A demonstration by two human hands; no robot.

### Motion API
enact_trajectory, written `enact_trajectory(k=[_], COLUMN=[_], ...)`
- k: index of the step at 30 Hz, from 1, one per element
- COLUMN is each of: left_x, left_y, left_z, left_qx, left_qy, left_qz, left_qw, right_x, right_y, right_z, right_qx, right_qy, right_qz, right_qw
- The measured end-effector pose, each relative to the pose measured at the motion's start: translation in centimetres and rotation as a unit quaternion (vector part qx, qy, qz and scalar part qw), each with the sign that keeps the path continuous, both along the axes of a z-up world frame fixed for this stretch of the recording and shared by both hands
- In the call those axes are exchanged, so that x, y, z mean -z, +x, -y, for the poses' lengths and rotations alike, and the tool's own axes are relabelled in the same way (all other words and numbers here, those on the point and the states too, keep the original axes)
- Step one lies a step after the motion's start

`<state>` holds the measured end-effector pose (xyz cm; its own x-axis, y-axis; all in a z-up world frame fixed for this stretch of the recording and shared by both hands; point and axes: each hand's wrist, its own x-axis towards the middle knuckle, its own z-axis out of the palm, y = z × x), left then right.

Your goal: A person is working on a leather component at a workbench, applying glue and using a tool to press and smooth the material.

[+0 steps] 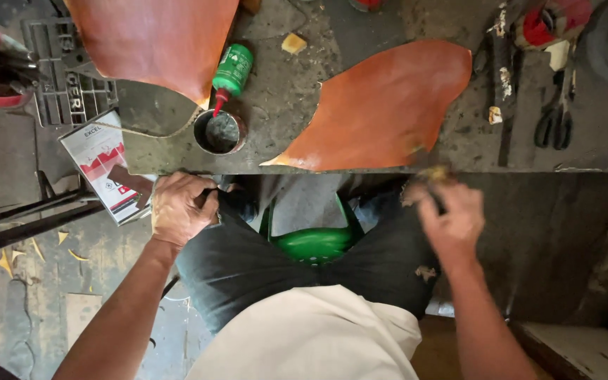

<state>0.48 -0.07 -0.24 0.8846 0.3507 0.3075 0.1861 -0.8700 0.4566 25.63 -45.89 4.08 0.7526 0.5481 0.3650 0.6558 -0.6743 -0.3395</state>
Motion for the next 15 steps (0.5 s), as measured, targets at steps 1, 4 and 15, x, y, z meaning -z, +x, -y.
enact_trajectory(k=[1, 4, 15], left_x=[0.1, 0.2, -0.7], left_y=[-0.3, -0.4, -0.3], left_z=[0.1, -0.1, 0.0], left_qx=[-0.001, -0.01, -0.007], left_qy=[-0.001, -0.005, -0.017], left_qz=[0.002, 0.007, 0.001], left_qw=[1.0, 1.0, 1.0], right_x=[0.2, -0.7, 2.2], right_y=[0.2, 0.4, 6.7], right_z=[0.7, 0.0, -3.2], right_qx=[-0.001, 0.055, 0.054], right_qy=[-0.001, -0.012, 0.001], right_qz=[0.002, 0.05, 0.052], right_qw=[1.0, 0.997, 0.997])
